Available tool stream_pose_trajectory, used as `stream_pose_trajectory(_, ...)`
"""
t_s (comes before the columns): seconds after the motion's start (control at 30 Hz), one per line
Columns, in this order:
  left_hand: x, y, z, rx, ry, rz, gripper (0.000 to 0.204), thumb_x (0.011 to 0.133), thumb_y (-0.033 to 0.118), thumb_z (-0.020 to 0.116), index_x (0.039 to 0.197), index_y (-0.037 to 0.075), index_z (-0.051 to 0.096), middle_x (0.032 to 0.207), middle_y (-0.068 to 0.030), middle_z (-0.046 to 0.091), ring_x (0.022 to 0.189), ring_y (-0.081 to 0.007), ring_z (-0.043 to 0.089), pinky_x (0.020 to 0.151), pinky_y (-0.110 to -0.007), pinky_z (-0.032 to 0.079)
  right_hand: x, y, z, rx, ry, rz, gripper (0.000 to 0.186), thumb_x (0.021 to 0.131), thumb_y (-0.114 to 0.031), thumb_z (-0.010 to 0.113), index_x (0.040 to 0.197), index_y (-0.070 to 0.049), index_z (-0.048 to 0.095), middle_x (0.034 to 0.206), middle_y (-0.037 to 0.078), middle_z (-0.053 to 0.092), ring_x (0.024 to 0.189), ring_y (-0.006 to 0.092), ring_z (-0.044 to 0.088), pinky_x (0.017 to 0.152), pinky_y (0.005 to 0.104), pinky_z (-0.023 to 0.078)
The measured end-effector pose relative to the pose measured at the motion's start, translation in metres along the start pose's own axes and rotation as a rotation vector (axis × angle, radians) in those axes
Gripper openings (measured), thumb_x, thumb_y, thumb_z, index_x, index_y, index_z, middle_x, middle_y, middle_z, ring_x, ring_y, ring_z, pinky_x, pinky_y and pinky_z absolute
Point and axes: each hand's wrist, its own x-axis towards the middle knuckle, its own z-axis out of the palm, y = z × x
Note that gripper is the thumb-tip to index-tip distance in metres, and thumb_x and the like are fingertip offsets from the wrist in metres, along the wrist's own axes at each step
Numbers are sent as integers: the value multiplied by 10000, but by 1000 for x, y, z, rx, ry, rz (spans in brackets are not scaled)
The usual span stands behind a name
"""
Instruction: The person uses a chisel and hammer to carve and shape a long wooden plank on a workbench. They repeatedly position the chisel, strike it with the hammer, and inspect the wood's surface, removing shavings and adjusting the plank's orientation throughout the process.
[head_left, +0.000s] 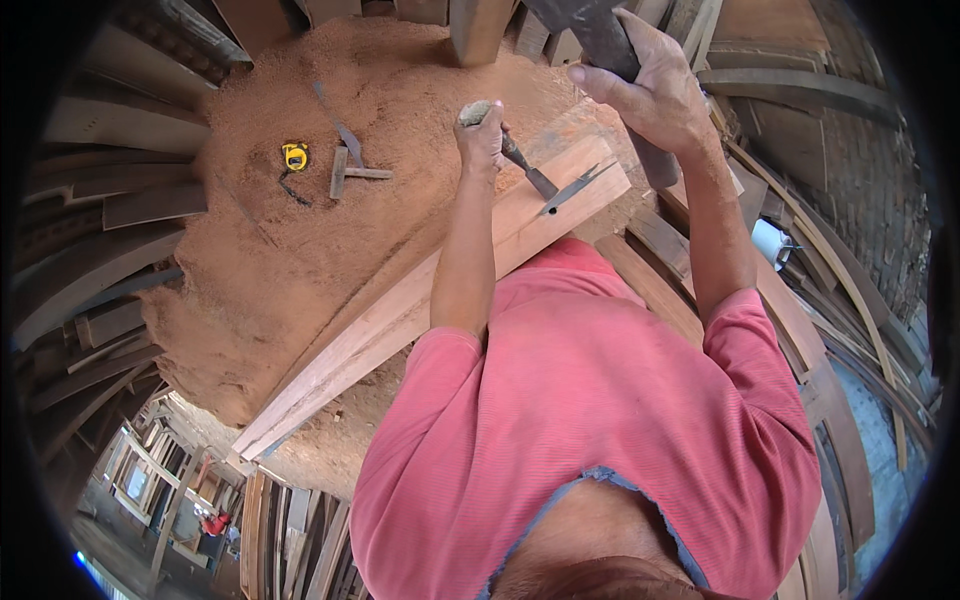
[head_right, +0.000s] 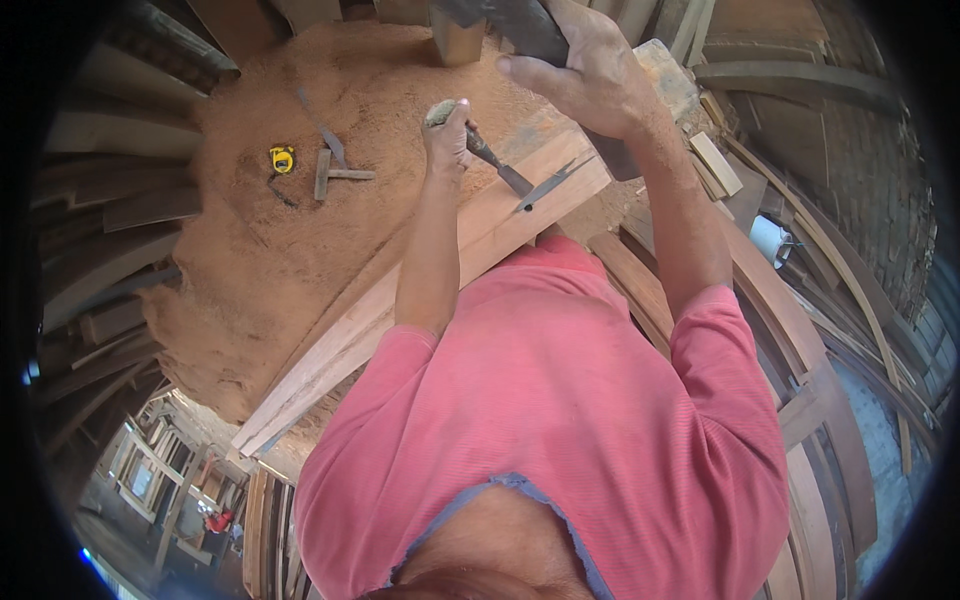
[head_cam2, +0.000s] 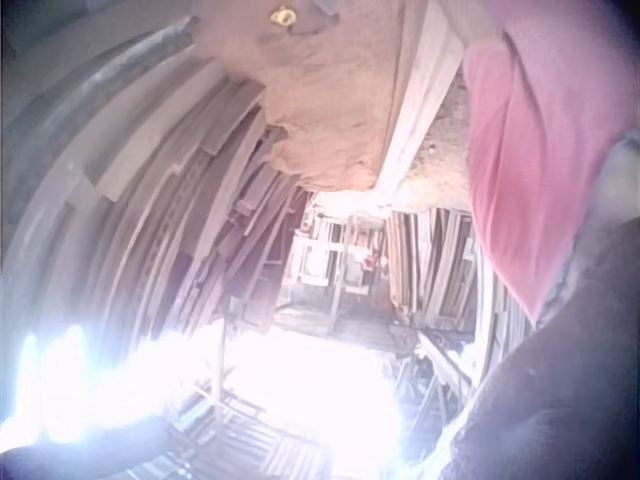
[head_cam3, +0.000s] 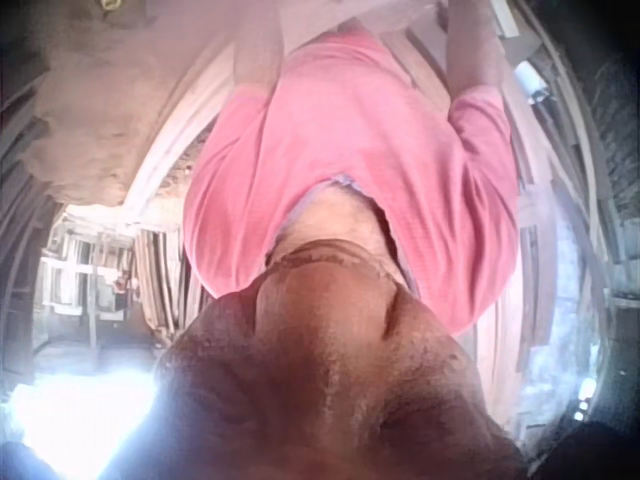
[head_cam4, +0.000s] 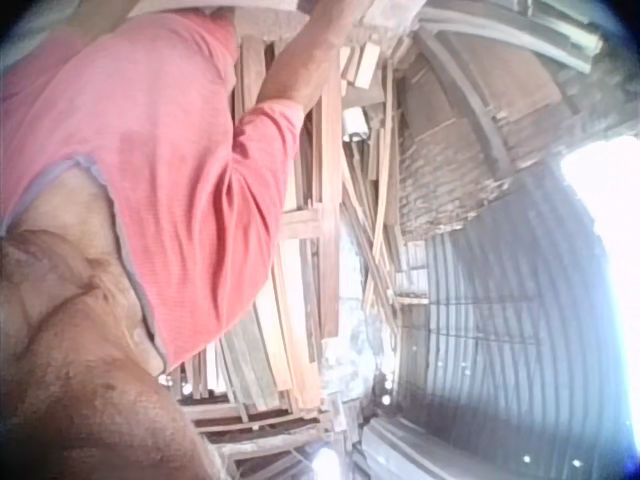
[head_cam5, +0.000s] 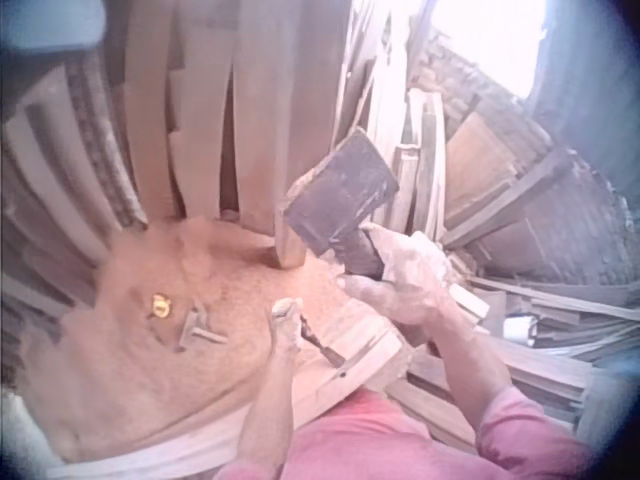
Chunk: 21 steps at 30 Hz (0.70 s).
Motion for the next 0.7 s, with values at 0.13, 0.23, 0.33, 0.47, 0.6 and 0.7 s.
stream_pose_trajectory(0.13,-7,1,14,36,-4,-15,162,885,85,761,899,75,600,708,-14,621,520,-120,584,470,-277,477,22,-13,-22,-227,63,-48,382,818,-193,783,1099,25,643,879,133,676,798,202,646,744,364,530)
stream_pose_trajectory(0.23,-5,-3,20,46,-74,11,161,890,96,759,870,81,600,696,-10,618,522,-116,584,476,-275,475,47,-33,-31,-47,51,14,453,814,-194,789,1173,28,622,955,173,677,894,225,654,799,377,521)
stream_pose_trajectory(0.33,2,-9,10,128,-44,-15,136,905,79,731,859,82,603,685,-14,607,538,-110,581,483,-271,471,89,-28,0,154,197,-100,470,797,-221,797,1150,38,626,969,209,685,890,255,669,794,393,526)
stream_pose_trajectory(0.47,1,-8,28,209,-93,-18,110,914,69,708,862,79,613,679,-16,606,548,-107,575,492,-262,464,100,64,64,-262,-123,-192,389,805,-235,766,1083,19,667,854,150,718,707,277,693,709,379,569)
stream_pose_trajectory(0.6,-5,-1,31,331,-72,-114,102,920,73,693,847,68,621,678,-23,605,553,-113,576,494,-284,465,79,94,78,-657,-825,46,334,790,-186,745,1031,38,690,916,229,723,817,327,728,728,431,585)
stream_pose_trajectory(0.7,-4,-9,22,314,-119,-125,152,936,114,685,808,74,613,635,-34,591,510,-119,561,463,-295,453,85,73,70,-357,-692,154,287,790,-163,723,989,40,688,911,258,709,838,357,732,727,457,578)
